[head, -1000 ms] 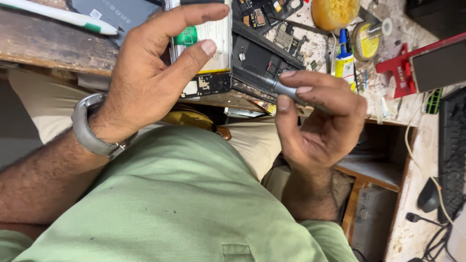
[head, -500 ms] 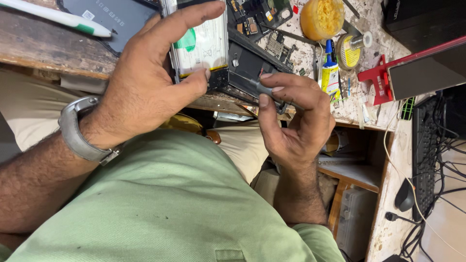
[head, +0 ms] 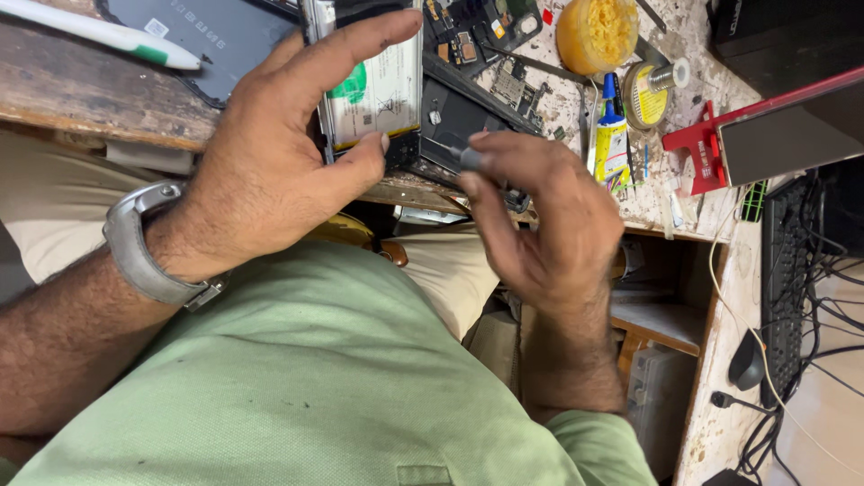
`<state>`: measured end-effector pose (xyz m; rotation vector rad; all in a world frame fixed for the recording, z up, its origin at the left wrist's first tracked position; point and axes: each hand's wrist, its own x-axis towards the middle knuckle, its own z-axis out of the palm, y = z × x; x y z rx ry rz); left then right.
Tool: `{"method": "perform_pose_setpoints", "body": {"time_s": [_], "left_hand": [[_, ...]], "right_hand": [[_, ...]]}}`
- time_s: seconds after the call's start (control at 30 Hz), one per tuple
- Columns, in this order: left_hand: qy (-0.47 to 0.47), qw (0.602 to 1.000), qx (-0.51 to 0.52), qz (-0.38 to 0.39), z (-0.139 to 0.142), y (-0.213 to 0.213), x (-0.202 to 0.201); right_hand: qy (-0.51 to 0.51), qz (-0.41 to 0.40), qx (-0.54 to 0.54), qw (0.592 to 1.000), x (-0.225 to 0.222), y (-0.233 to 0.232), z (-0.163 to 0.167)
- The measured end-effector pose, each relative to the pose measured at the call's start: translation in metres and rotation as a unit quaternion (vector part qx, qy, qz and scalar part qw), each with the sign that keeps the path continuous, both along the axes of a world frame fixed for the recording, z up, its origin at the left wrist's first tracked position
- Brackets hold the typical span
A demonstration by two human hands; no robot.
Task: The person disassembles a smartphone by removing screws and prying open the casing. They handle the battery, motherboard, and back cover, using a screwdriver and tweezers to manipulate internal components on a cluttered workbench.
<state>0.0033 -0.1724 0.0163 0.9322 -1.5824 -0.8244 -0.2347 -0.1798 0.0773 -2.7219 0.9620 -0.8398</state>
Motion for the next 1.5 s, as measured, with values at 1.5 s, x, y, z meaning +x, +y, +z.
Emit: {"method": "perform_pose_setpoints", "body": {"time_s": [1.5], "left_hand": [[0.012,1.000,0.003,-0.007,-0.005,-0.003,0.003]], "right_hand": [[0.317,-0.119,-0.075,0.938,0.023,0.007,0.059]]}}
